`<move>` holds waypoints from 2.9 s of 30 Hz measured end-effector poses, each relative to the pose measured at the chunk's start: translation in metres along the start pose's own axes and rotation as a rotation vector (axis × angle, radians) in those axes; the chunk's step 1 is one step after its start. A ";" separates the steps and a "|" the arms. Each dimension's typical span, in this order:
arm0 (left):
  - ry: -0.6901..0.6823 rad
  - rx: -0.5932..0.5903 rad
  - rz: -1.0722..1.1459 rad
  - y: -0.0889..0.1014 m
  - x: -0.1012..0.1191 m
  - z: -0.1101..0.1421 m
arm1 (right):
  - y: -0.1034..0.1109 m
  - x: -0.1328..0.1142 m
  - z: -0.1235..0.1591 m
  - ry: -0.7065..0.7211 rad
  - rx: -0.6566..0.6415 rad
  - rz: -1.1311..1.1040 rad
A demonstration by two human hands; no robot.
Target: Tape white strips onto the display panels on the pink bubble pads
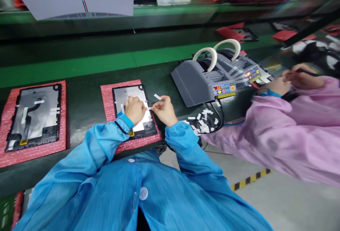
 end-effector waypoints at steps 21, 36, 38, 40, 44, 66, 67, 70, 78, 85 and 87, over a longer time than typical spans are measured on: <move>0.061 0.022 0.010 0.004 -0.009 0.001 | 0.014 -0.003 -0.006 -0.033 -0.022 0.284; -0.044 -0.016 0.187 0.005 -0.016 -0.010 | 0.000 -0.021 0.009 0.082 -0.213 0.188; -0.030 -0.011 0.175 0.003 -0.019 -0.011 | 0.003 -0.019 0.006 0.086 -0.168 0.182; -0.024 -0.020 0.166 0.001 -0.019 -0.011 | 0.001 -0.019 0.003 0.108 -0.162 0.212; 0.006 -0.036 0.115 -0.002 -0.015 -0.010 | -0.006 -0.021 0.000 0.176 -0.108 0.347; -0.043 -0.034 -0.181 -0.005 -0.002 -0.008 | 0.007 -0.015 0.004 0.195 0.204 0.714; -0.047 -0.035 -0.166 -0.004 -0.003 -0.008 | 0.006 -0.017 0.010 0.237 0.211 0.702; -0.063 -0.038 -0.146 -0.004 -0.003 -0.007 | -0.009 -0.017 0.031 0.360 0.165 0.748; -0.029 -0.019 -0.147 0.007 -0.009 -0.001 | -0.026 -0.014 0.039 0.305 0.066 0.974; 0.480 0.216 -0.342 0.077 -0.093 0.076 | -0.010 -0.017 0.030 0.206 0.163 0.737; 0.530 0.154 -0.315 0.075 -0.107 0.088 | -0.015 -0.018 0.027 0.159 0.200 0.736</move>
Point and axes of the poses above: each hand's wrist, its own z-axis away from the middle knuckle, its own y-axis out of the back of the hand, x = y × z, the point moved 9 cm from there along -z, towards the middle knuckle, and after that the axes turned 10 degrees about -y, right-handed, at the moved point
